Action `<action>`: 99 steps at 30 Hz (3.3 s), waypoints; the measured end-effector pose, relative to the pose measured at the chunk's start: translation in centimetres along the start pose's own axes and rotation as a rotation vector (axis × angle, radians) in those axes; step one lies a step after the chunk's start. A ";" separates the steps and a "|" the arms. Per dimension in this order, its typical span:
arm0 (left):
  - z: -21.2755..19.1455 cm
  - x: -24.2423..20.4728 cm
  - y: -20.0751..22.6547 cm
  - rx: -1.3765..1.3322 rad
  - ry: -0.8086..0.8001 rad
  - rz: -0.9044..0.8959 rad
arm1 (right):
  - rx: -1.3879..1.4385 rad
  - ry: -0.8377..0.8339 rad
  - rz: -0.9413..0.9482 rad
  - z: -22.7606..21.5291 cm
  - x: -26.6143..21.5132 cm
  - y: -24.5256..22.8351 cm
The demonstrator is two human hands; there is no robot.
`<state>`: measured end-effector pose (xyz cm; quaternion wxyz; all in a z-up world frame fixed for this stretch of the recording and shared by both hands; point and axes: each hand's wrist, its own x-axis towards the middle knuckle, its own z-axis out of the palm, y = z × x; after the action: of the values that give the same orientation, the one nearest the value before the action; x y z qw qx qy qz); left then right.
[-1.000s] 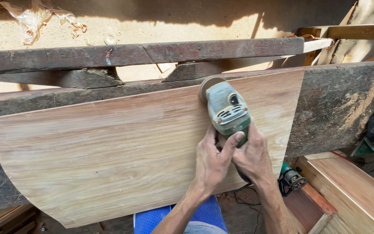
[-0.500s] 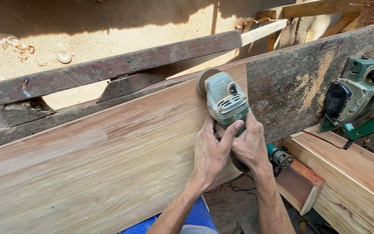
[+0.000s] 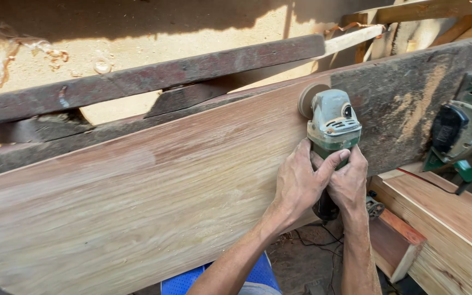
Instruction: The person uses an angle grinder with a sanding disc to smooth the surface and edges of a large wooden board. They move the tool across the board, flip it over, and continue sanding the other side and edges in a workshop setting.
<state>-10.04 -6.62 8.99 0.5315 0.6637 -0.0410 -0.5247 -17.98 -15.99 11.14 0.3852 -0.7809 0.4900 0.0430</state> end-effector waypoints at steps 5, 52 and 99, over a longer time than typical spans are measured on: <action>-4.4 -3.3 -1.7 -0.044 0.071 0.046 | -0.044 -0.043 -0.003 3.7 -3.0 -2.6; -1.4 -4.9 -3.0 -0.187 0.123 0.030 | -0.002 -0.173 0.014 2.1 -4.3 -0.1; -12.5 -18.4 -15.4 -0.312 0.311 -0.142 | -0.012 -0.344 -0.185 14.1 -17.3 -5.3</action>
<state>-16.79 19.55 8.01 0.5895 0.6474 0.1698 -0.4523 -18.35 6.98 11.91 0.4606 -0.8061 0.3429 0.1431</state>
